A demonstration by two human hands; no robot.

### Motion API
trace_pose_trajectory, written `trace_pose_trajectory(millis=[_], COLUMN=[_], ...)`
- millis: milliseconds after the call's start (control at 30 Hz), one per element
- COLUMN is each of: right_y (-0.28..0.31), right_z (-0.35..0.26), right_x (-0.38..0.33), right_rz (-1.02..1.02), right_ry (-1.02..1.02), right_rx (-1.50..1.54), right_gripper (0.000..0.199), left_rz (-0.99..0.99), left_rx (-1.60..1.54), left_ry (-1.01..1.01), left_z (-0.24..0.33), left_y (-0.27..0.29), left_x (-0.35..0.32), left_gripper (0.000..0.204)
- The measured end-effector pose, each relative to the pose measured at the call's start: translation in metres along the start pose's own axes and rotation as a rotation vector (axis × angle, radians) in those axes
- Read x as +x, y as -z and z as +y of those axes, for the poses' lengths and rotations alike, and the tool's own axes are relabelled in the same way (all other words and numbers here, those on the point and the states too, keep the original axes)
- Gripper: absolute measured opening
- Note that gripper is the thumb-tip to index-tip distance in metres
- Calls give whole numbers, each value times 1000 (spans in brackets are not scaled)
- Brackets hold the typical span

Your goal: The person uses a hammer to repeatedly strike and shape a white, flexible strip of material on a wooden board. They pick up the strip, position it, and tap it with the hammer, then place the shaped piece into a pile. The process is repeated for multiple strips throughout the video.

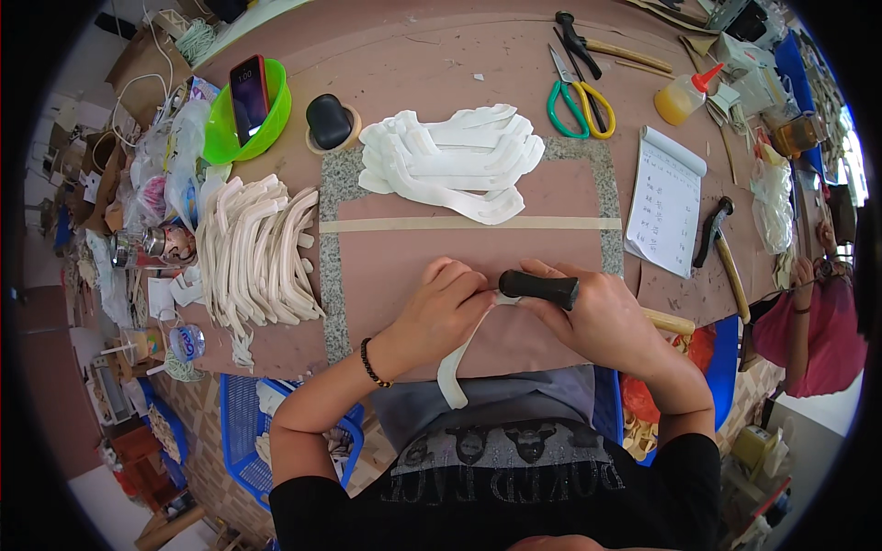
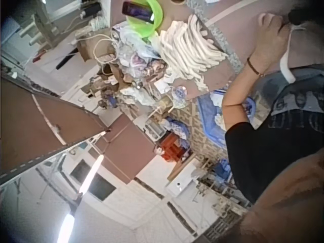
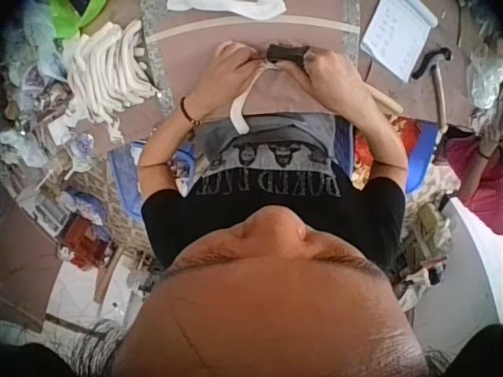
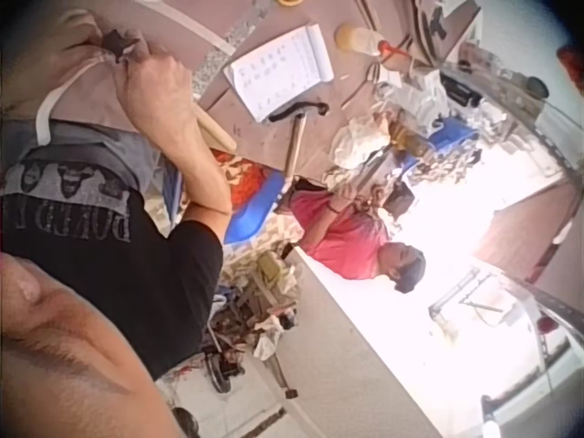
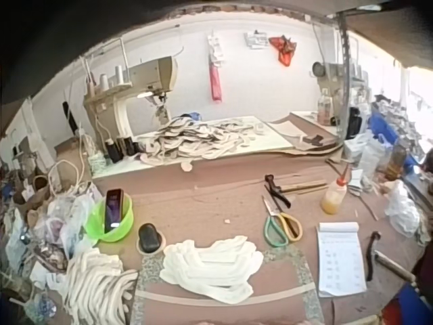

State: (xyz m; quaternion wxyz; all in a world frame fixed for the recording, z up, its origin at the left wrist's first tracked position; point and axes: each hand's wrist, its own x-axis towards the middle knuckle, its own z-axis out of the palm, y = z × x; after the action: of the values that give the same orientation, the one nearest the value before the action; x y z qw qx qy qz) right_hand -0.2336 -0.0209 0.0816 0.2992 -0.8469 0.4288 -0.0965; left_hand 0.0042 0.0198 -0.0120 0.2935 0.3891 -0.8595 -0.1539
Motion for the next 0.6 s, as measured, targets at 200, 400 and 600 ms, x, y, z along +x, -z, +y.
trace_pose_trajectory(millis=[200,400,600], right_y=[-5,-1,-8], right_z=[4,0,5], right_x=[0,2,3], right_rz=[1,22,28], right_ry=[67,68,61], right_rx=[-38,-13,-11], right_gripper=[51,48,45], left_rz=[-155,-71,128], left_rx=[221,221,-17], left_ry=[-75,-7,171], left_z=[17,18,14], left_y=[9,7,5], left_x=[6,2,-1], left_gripper=[18,19,19])
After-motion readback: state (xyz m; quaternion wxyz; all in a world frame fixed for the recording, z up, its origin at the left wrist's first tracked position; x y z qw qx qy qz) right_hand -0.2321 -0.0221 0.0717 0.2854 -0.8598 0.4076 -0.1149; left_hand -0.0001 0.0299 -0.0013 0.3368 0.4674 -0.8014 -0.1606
